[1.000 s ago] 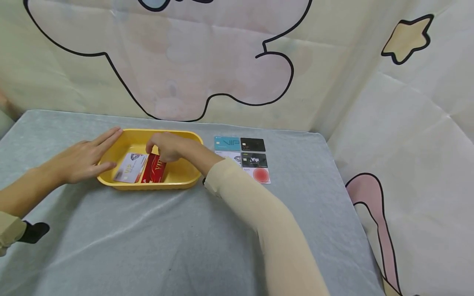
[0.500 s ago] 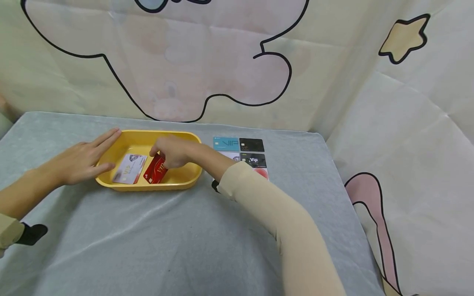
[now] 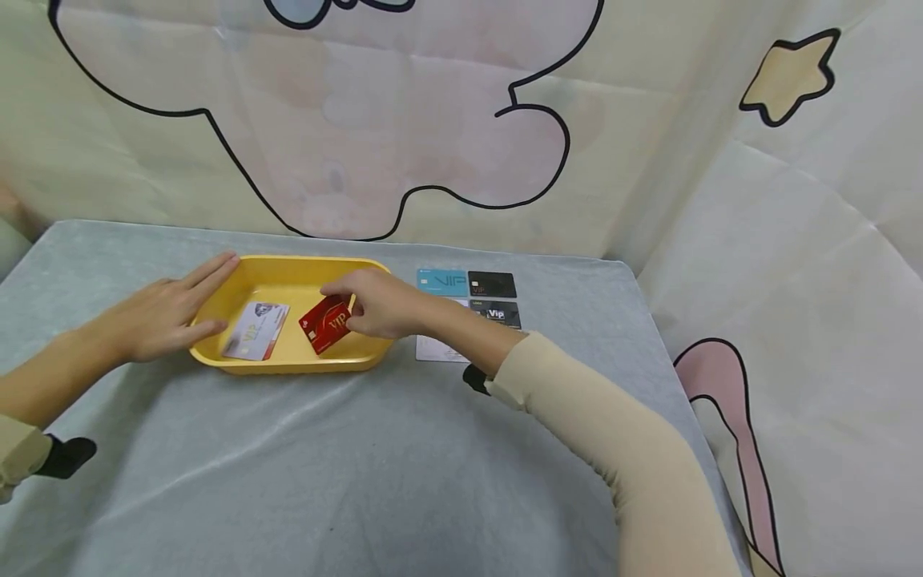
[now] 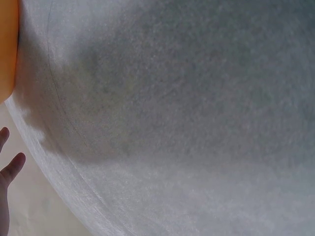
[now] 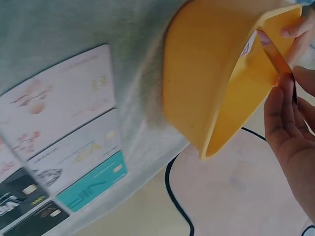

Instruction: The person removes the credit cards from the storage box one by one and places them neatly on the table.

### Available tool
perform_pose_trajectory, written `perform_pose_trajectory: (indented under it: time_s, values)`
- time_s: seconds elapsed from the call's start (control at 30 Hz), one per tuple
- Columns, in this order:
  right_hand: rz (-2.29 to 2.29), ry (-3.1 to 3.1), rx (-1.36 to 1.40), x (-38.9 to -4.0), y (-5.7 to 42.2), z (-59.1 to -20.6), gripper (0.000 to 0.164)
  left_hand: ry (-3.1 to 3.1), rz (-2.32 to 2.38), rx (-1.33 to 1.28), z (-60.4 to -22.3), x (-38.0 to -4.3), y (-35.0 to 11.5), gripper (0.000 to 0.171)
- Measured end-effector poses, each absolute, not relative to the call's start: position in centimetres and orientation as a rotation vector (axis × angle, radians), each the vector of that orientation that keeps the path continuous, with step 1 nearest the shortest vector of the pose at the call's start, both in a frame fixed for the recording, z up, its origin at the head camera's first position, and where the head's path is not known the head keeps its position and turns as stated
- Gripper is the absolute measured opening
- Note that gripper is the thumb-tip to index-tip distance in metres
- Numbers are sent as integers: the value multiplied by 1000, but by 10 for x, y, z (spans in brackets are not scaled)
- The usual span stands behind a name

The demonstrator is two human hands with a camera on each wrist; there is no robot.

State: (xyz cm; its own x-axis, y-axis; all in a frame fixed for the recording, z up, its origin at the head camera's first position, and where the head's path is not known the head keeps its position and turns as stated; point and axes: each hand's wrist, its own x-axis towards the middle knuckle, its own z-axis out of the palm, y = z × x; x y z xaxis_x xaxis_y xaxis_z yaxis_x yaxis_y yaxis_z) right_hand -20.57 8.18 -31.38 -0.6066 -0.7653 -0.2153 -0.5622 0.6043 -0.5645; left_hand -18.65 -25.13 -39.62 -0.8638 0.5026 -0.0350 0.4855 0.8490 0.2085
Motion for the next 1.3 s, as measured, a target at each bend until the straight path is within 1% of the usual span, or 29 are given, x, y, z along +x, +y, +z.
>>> perform_pose_trajectory:
  time_s: [0.3, 0.6, 0.7, 1.07, 1.3]
  values:
    - [-979, 2395, -933, -187, 128, -317, 55, 2941, 296, 763, -395, -185, -250, 84]
    - [-1277, 2328, -736, -171, 162, -330, 53, 2947, 295, 787, -395, -184, -251, 84]
    - [-1326, 2320, -680, -165, 172, -333, 52, 2948, 299, 787, -395, -184, -251, 84]
    - [-1446, 2341, -470, -150, 207, -347, 39, 2944, 290, 774, -396, -185, -249, 84]
    - [-1396, 2343, -368, -146, 222, -362, 38, 2944, 291, 765, -394, -184, -248, 84]
